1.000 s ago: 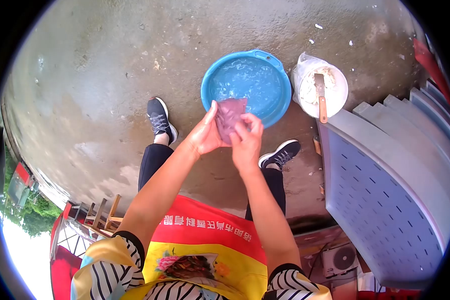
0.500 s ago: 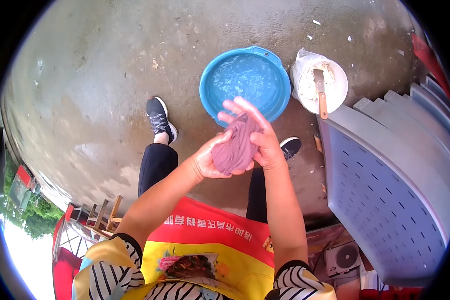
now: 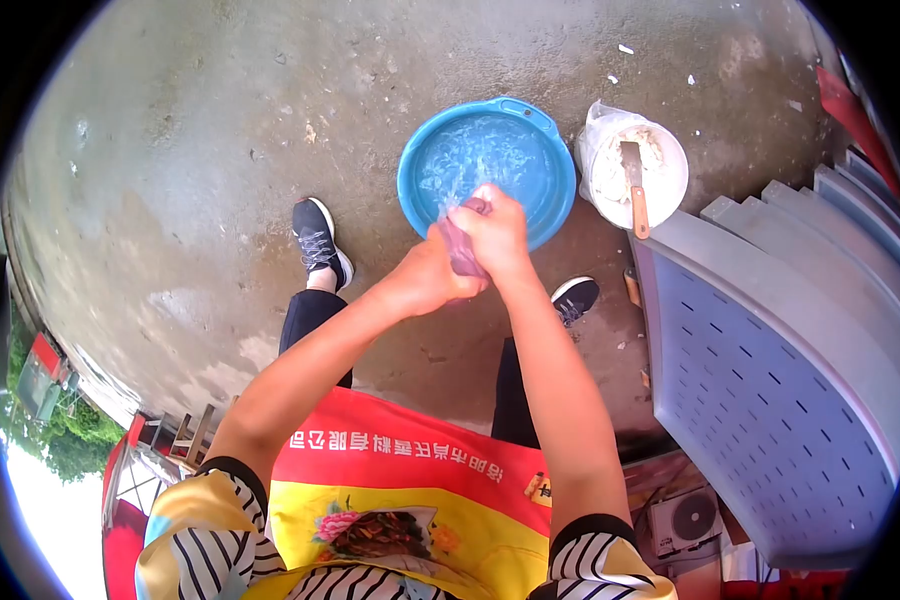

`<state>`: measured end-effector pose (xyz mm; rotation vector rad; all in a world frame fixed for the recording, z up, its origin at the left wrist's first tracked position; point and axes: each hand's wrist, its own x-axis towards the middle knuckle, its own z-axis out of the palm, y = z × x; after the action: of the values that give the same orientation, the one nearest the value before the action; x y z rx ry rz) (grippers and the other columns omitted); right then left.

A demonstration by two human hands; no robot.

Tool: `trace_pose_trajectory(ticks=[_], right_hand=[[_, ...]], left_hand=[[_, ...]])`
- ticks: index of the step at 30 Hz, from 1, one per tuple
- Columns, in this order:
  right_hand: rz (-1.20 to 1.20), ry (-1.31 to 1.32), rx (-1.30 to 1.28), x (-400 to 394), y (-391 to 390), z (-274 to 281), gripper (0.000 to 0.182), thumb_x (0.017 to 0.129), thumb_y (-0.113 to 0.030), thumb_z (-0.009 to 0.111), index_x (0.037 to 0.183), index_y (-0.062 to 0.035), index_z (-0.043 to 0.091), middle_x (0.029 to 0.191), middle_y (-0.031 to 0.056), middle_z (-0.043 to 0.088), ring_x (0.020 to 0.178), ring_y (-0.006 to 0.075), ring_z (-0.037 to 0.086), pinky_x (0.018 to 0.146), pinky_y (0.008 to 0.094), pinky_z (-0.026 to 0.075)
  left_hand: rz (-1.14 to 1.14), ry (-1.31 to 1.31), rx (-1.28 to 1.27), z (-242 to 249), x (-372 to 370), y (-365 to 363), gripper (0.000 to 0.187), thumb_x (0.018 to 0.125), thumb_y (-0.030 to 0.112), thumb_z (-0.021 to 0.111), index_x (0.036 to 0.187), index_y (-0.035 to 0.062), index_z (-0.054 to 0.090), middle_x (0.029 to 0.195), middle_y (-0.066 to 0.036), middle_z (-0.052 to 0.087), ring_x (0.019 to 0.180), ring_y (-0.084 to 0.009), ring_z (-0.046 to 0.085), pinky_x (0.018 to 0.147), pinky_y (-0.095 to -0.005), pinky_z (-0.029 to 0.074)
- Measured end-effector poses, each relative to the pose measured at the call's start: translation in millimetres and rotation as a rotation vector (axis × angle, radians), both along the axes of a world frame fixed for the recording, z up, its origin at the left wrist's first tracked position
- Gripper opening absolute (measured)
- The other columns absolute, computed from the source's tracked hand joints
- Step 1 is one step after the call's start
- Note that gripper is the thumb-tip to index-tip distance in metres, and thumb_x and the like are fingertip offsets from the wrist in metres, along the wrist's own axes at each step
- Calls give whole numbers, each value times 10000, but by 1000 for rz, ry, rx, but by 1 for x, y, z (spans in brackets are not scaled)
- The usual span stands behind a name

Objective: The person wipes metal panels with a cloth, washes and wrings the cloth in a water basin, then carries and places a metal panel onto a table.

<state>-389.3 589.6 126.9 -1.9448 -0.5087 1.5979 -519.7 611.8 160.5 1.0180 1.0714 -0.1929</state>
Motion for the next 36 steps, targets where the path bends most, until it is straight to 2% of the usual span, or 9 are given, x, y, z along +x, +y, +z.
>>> trace_pose_trajectory(ticks=[3, 4, 7, 9, 11, 14, 18, 26, 36], right_hand=[[292, -353, -69, -9, 8, -6, 209, 721, -154, 677, 800, -2, 557, 684, 112, 617, 631, 290, 601, 613, 382, 474], [383, -407, -123, -11, 11, -2, 273, 748, -180, 656, 936, -4, 565, 839, 182, 630, 770, 374, 605, 723, 397, 484], [306, -297, 10, -5, 6, 18, 408, 755, -199, 684, 1095, -18, 549, 1025, 186, 613, 927, 330, 603, 815, 365, 475], [-24, 446, -29, 18, 9, 66, 707, 706, -286, 771, 1299, -56, 459, 1195, 146, 561, 1131, 257, 525, 970, 378, 403], [-265, 749, 197, 27, 0, 107, 785, 693, -298, 781, 1332, -35, 410, 1256, 156, 526, 1192, 255, 486, 1030, 387, 355], [-306, 987, 312, 10, -9, 144, 728, 705, -245, 761, 1305, -15, 418, 1254, 187, 512, 1150, 300, 516, 1010, 430, 380], [-425, 839, 324, -12, 3, 196, 169, 732, -14, 654, 868, -23, 554, 857, 124, 601, 866, 240, 608, 797, 385, 489], [-363, 580, 273, -31, 26, 296, 99, 750, -10, 646, 798, -26, 561, 772, 107, 618, 728, 189, 624, 658, 318, 504], [-191, -100, 453, -33, 34, 332, 159, 674, -91, 682, 781, -32, 581, 715, 94, 623, 669, 193, 620, 621, 326, 488]], left_hand=[[-86, 294, -30, 2, 8, -4, 784, 687, 299, 749, 1245, -67, 338, 984, -171, 599, 878, -242, 611, 745, -322, 501], [-90, 313, 9, 5, 9, -4, 770, 701, 312, 736, 1245, -63, 340, 978, -172, 600, 852, -247, 614, 738, -315, 502], [182, -25, -96, 15, 0, -13, 719, 742, 351, 700, 1241, -38, 358, 992, -171, 592, 761, -237, 612, 646, -308, 502], [399, -285, -455, 32, -19, -11, 692, 763, 377, 684, 1240, -14, 371, 998, -164, 574, 709, -210, 591, 554, -289, 481], [520, -448, -1054, 65, -38, -3, 675, 776, 404, 674, 1243, 14, 382, 989, -154, 549, 667, -170, 557, 455, -251, 441], [736, -844, -1497, 97, -38, -26, 662, 773, 436, 678, 1228, 36, 410, 948, -155, 509, 623, -133, 501, 389, -204, 384], [696, -912, -1380, 147, -47, -9, 618, 778, 435, 667, 1171, 1, 470, 950, -154, 548, 627, -128, 519, 411, -202, 397], [227, -411, -831, 268, -61, 53, 430, 743, 237, 728, 1071, 39, 531, 879, -75, 599, 716, -137, 594, 501, -228, 461], [-68, -272, -90, 318, -33, 60, 350, 719, 171, 715, 986, 36, 536, 809, -47, 594, 690, -127, 577, 608, -276, 470]])
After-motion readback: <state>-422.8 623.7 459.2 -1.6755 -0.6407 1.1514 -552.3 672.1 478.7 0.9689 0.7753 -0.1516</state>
